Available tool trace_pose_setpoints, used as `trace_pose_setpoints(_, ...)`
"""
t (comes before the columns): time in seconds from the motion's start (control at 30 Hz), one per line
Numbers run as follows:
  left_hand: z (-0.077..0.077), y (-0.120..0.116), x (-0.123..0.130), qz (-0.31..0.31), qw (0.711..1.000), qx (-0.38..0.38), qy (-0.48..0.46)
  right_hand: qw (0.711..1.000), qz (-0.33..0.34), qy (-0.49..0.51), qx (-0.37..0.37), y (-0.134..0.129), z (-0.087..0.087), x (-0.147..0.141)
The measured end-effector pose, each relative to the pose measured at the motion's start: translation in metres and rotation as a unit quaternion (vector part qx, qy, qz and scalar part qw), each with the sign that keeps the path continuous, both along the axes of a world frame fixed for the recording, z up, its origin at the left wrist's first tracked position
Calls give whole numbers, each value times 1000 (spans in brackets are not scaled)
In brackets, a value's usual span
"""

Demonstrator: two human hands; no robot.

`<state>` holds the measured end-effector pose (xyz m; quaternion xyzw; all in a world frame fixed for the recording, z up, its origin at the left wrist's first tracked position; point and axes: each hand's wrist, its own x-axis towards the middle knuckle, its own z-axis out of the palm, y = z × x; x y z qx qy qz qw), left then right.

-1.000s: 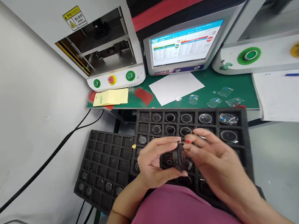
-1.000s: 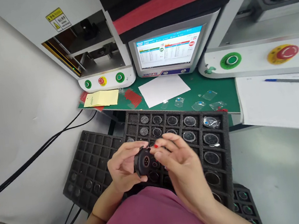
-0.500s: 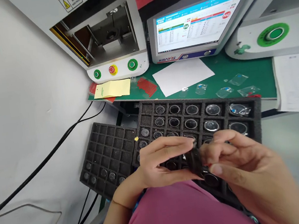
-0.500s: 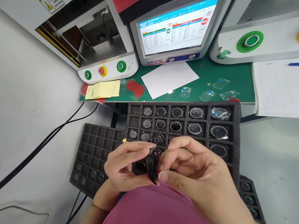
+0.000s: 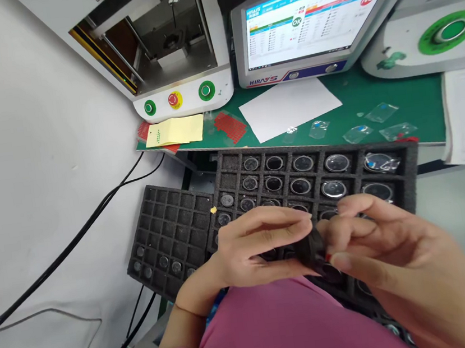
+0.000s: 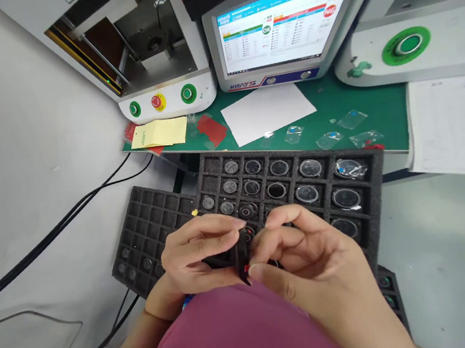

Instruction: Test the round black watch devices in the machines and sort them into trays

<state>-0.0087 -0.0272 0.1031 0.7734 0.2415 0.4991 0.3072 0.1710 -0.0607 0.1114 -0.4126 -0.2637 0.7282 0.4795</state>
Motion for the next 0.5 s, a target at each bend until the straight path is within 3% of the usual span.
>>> trace_pose_setpoints(0.13, 2, -2, -1, 4, 1000, -6, 14, 1000, 6, 8, -30, 2, 9, 0)
trace_pose_setpoints(0.3, 5, 0, -2, -7, 999, 17, 33, 989, -47, -30, -133, 1, 36, -9)
trace_pose_setpoints(0.5, 8, -1, -4, -3, 998, 19, 56, 988, -48, -48, -139, 0, 42, -13)
